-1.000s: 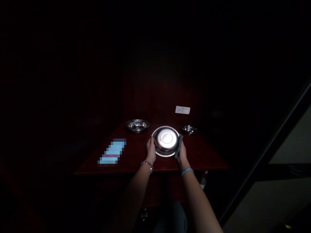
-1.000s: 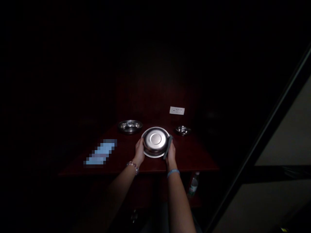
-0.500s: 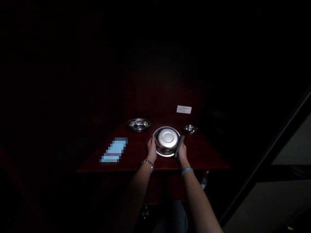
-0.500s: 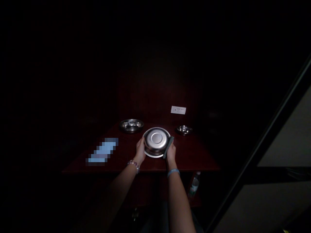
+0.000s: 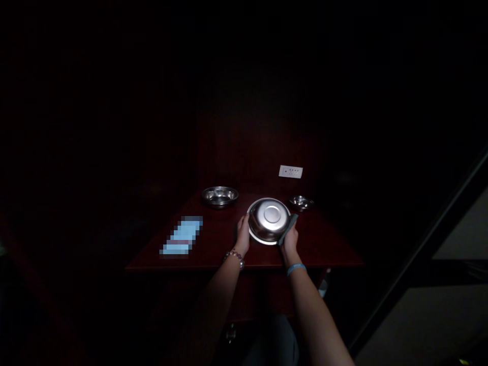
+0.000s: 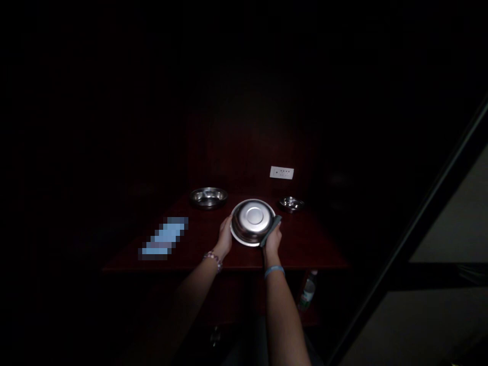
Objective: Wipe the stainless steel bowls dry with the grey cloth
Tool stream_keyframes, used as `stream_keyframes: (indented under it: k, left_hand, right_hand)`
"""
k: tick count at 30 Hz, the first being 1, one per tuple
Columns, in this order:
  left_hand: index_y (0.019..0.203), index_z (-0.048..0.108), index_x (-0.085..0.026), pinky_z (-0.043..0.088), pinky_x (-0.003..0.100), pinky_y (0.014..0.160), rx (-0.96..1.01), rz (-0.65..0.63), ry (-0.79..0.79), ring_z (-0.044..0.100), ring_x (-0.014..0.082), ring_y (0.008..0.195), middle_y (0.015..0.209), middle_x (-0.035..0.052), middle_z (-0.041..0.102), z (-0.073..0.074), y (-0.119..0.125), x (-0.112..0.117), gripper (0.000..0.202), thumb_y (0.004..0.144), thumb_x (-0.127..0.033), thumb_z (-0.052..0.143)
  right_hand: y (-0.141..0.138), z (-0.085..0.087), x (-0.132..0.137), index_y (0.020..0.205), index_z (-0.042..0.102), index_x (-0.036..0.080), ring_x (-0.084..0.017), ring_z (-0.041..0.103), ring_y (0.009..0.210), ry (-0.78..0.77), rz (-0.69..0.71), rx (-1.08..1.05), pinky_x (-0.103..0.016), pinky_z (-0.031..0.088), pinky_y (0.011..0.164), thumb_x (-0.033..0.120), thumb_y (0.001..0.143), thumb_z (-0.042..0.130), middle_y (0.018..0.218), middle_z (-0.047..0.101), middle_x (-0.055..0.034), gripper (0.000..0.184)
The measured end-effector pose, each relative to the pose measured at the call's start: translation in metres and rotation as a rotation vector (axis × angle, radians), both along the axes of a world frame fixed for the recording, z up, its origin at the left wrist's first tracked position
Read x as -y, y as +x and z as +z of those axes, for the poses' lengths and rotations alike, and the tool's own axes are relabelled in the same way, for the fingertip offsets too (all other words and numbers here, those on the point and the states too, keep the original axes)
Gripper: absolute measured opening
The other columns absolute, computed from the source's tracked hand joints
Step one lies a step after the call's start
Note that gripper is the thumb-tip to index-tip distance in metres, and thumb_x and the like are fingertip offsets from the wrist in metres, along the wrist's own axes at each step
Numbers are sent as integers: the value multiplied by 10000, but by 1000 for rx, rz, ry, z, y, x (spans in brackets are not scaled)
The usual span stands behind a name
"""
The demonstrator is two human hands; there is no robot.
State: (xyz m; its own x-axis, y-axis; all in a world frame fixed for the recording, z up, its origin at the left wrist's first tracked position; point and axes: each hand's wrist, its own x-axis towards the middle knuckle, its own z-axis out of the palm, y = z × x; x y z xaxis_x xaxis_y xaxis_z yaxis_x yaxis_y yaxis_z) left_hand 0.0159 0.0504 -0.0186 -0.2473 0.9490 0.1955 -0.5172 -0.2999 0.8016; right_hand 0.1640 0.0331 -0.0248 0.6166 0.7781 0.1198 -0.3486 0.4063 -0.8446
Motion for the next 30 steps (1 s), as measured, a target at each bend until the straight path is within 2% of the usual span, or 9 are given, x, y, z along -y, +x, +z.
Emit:
stream_keyframes:
  k: [5, 13, 19, 25, 30]
  left_hand:
    - [905, 733, -176, 446, 411, 1053, -105, -97, 69, 656, 255, 1050, 1014, 99, 745, 9, 5, 11, 268, 797, -421, 736]
    - [1017, 701, -206, 360, 427, 1163, -41, -5, 4, 609, 256, 1231, 1178, 126, 709, 9, 8, 7, 199, 898, -363, 669]
    - [950, 703, -184, 395, 424, 1135, -45, 88, -6, 635, 259, 1162, 1099, 126, 727, 9, 3, 5, 190, 897, -361, 658]
    - [943, 713, -155, 433, 430, 1093, -41, 93, 0, 665, 244, 1069, 1049, 120, 743, 4, 1, 1, 248, 916, -372, 596]
    - [1003, 703, -184, 412, 387, 1106, -22, 91, 61, 643, 225, 1124, 1094, 98, 727, 5, 2, 1, 227, 915, -367, 603]
  right_hand:
    - [-1, 5, 2, 1113, 732, 89, -225, 746, 1017, -137, -130, -99, -310, 580, 892, 568, 979, 420, 986, 799, -101, 587]
    - [0, 2, 2, 957, 760, 116, -214, 749, 932, -124, -81, 72, -262, 552, 841, 548, 955, 496, 823, 797, -72, 506]
    - [1, 2, 5, 915, 759, 115, -206, 738, 866, -112, -48, 132, -252, 521, 776, 581, 931, 515, 813, 792, -76, 526]
    - [1, 6, 6, 934, 760, 120, -194, 724, 820, -108, -24, 134, -256, 519, 775, 552, 929, 516, 790, 786, -56, 496]
    - [1, 5, 6, 934, 755, 126, -197, 722, 804, -87, -12, 117, -265, 522, 773, 545, 927, 528, 769, 782, -46, 476]
